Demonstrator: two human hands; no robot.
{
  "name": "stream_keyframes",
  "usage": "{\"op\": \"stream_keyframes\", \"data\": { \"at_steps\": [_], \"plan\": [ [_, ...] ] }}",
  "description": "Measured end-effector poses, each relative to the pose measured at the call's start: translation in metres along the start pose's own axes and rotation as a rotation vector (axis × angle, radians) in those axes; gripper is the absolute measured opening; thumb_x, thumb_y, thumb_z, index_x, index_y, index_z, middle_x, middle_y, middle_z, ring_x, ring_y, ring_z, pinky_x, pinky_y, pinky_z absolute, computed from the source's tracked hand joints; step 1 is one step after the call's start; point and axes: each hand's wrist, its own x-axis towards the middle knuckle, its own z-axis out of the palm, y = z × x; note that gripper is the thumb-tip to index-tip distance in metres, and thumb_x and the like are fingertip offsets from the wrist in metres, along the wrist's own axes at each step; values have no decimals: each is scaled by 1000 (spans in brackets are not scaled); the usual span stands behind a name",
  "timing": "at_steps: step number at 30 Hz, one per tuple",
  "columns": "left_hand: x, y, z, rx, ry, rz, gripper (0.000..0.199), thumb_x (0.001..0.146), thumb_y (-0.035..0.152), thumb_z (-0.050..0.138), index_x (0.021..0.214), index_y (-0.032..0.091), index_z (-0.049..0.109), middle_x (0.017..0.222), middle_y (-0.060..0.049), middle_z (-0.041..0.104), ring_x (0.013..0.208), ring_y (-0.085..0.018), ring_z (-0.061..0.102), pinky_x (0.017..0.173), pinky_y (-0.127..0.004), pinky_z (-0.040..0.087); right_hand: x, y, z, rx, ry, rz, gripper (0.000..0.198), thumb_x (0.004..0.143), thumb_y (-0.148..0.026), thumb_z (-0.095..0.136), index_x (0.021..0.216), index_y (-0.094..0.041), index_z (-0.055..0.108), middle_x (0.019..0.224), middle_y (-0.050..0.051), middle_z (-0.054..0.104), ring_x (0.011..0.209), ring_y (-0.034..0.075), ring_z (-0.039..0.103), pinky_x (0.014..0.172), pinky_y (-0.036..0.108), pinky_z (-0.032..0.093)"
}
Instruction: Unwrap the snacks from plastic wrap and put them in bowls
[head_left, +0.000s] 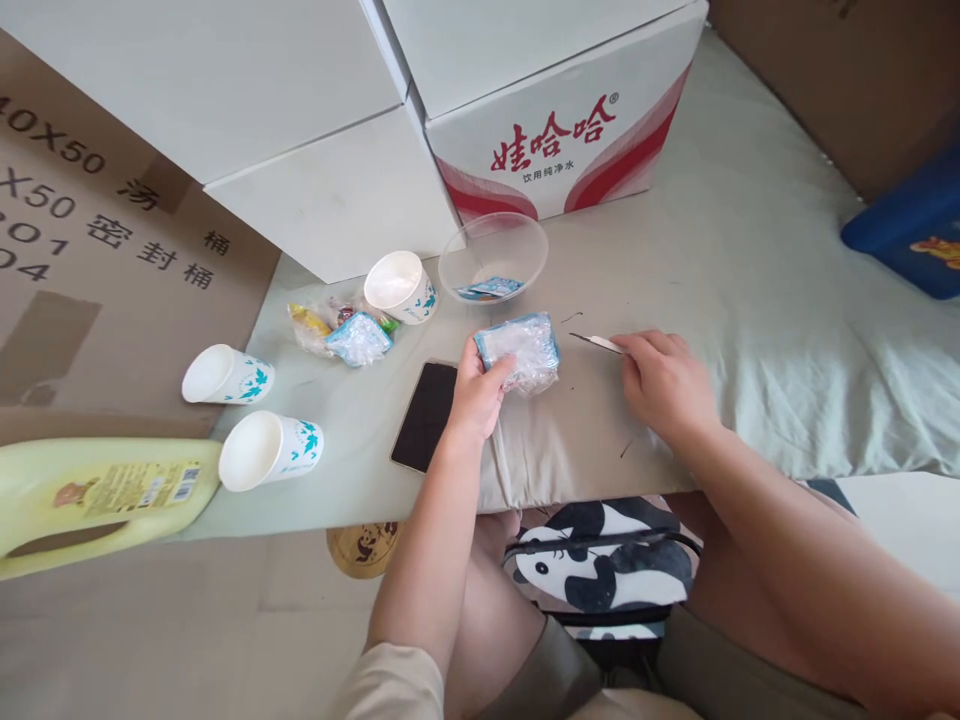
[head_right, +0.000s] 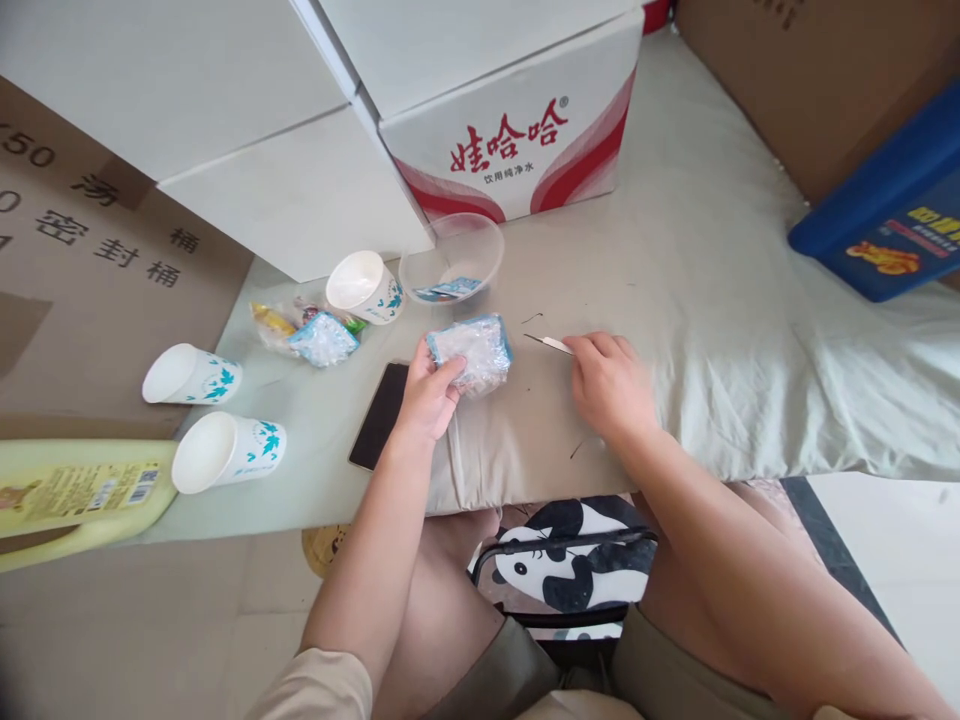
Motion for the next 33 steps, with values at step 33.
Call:
{"op": "stream_keyframes", "data": {
  "at_steps": [33],
  "plan": [
    [-9, -13, 1, -42, -254, -176, 61, 59, 41, 88, 111, 23, 61, 99, -4, 69, 86, -19, 66, 75, -30, 49, -10, -59, 5, 1044, -395, 260, 29, 90, -38, 55, 113, -21, 55, 107, 8, 67, 76, 17, 71, 62, 29, 55]
  ]
}}
